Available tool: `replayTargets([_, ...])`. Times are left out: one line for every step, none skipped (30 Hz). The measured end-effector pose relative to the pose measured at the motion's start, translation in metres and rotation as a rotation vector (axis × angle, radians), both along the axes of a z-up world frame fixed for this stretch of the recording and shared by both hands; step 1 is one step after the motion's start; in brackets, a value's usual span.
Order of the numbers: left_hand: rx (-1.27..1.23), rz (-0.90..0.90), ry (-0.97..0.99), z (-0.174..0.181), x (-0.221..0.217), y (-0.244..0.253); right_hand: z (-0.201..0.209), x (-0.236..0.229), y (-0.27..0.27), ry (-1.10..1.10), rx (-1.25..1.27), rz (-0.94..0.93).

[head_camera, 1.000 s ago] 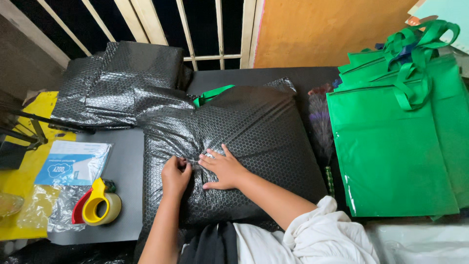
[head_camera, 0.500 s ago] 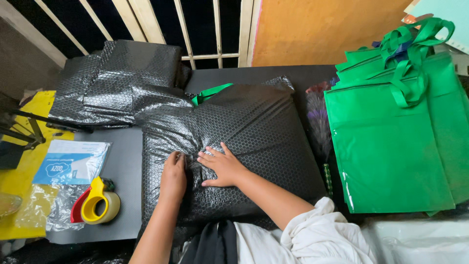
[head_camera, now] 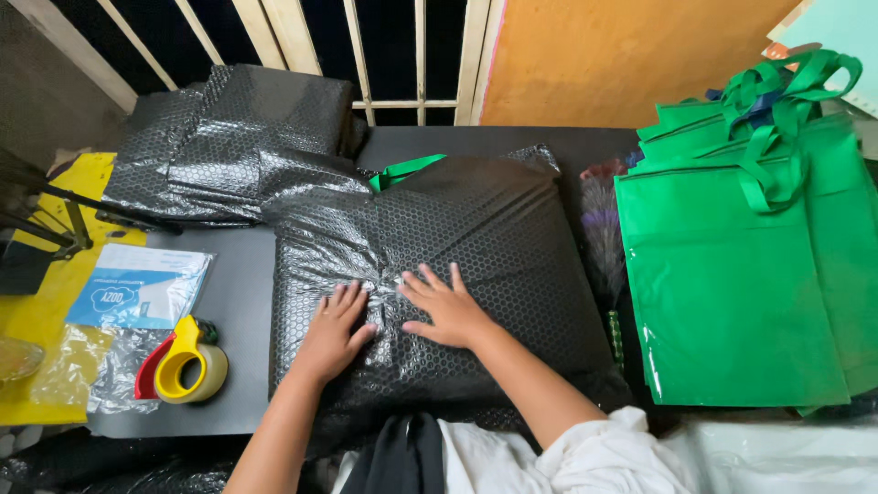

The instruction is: The person wraps a green bag with a layer of black bubble wrap and applies tape from a dispenser to seal the edges of the wrapping.

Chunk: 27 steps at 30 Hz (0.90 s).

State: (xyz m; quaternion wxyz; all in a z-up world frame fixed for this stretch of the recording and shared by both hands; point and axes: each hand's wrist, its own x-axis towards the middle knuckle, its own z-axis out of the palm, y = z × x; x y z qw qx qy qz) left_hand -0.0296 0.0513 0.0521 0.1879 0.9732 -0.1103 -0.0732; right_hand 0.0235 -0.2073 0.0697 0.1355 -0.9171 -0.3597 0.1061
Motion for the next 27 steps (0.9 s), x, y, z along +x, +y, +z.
replayTargets([-0.001,0.001,-0.002,0.001,-0.006,0.015,0.010,0.002,-0.018,-0.002,-0.001,0.001])
replayTargets([-0.069,0.165,-0.105,0.002,-0.012,0.030,0.020,0.004,-0.037,-0.020,0.032,-0.145])
replayTargets([-0.139,0.329,-0.209,0.003,-0.018,0.044,0.031,0.006,-0.056,-0.041,0.065,-0.291])
replayTargets([-0.142,0.328,-0.212,-0.003,-0.023,0.061,0.015,0.011,-0.086,-0.045,0.063,-0.291])
replayTargets([-0.231,0.521,-0.004,-0.009,-0.029,0.078,-0.001,0.016,-0.117,-0.206,0.139,-0.499])
replayTargets([-0.320,0.708,0.209,-0.016,-0.035,0.095,-0.017,0.021,-0.149,-0.370,0.215,-0.704])
replayTargets([-0.325,0.707,0.208,-0.001,-0.040,0.085,-0.027,0.019,-0.168,-0.374,0.212,-0.704])
replayTargets([-0.525,0.861,0.379,0.014,-0.045,0.075,-0.038,0.016,-0.189,-0.110,0.172,-0.908])
replayTargets([-0.728,1.000,0.554,0.029,-0.048,0.064,-0.048,0.013,-0.211,0.160,0.129,-1.107])
replayTargets([-0.733,0.993,0.555,0.024,-0.048,0.063,-0.041,0.007,-0.209,0.153,0.128,-1.112])
replayTargets([-0.758,0.994,0.520,0.019,-0.047,0.063,-0.035,0.000,-0.207,0.249,0.138,-1.160])
replayTargets([-0.783,0.995,0.485,0.015,-0.046,0.062,-0.029,-0.007,-0.204,0.346,0.148,-1.207])
replayTargets([-0.789,0.994,0.481,0.019,-0.045,0.059,-0.027,-0.009,-0.206,0.339,0.148,-1.205])
replayTargets([-0.779,0.990,0.473,0.023,-0.043,0.056,-0.025,-0.012,-0.207,0.342,0.149,-1.215])
replayTargets([-0.763,0.985,0.465,0.027,-0.041,0.056,-0.025,-0.015,-0.206,0.348,0.152,-1.228])
replayTargets([-0.764,0.983,0.462,0.033,-0.037,0.049,-0.025,-0.020,-0.213,0.346,0.155,-1.228])
replayTargets([-0.752,0.996,0.507,0.039,-0.034,0.042,-0.025,-0.023,-0.219,0.345,0.180,-1.241])
replayTargets([-0.741,1.009,0.552,0.045,-0.031,0.036,-0.026,-0.025,-0.225,0.344,0.205,-1.254])
replayTargets([-0.743,1.009,0.550,0.039,-0.026,0.032,-0.025,-0.027,-0.232,0.342,0.206,-1.252])
replayTargets([-0.722,0.964,0.538,0.032,-0.020,0.028,-0.025,-0.029,-0.239,0.340,0.214,-1.283])
replayTargets([-0.702,0.919,0.528,0.024,-0.017,0.023,-0.024,-0.033,-0.248,0.338,0.219,-1.314])
replayTargets([-0.706,0.920,0.528,0.022,-0.007,0.017,-0.031,-0.026,-0.257,0.336,0.217,-1.312])
replayTargets([-0.701,0.897,0.515,0.018,0.001,0.011,-0.038,-0.021,-0.267,0.304,0.178,-1.316])
replayTargets([-0.697,0.874,0.502,0.015,0.010,0.005,-0.045,-0.015,-0.277,0.272,0.139,-1.319])
replayTargets([-0.700,0.878,0.506,0.014,0.017,0.000,-0.048,-0.007,-0.282,0.273,0.132,-1.317])
replayTargets([-0.701,0.870,0.491,0.014,0.025,-0.005,-0.051,0.002,-0.287,0.257,0.119,-1.313])
replayTargets([-0.697,0.867,0.477,0.015,0.031,-0.009,-0.055,0.010,-0.291,0.245,0.106,-1.305])
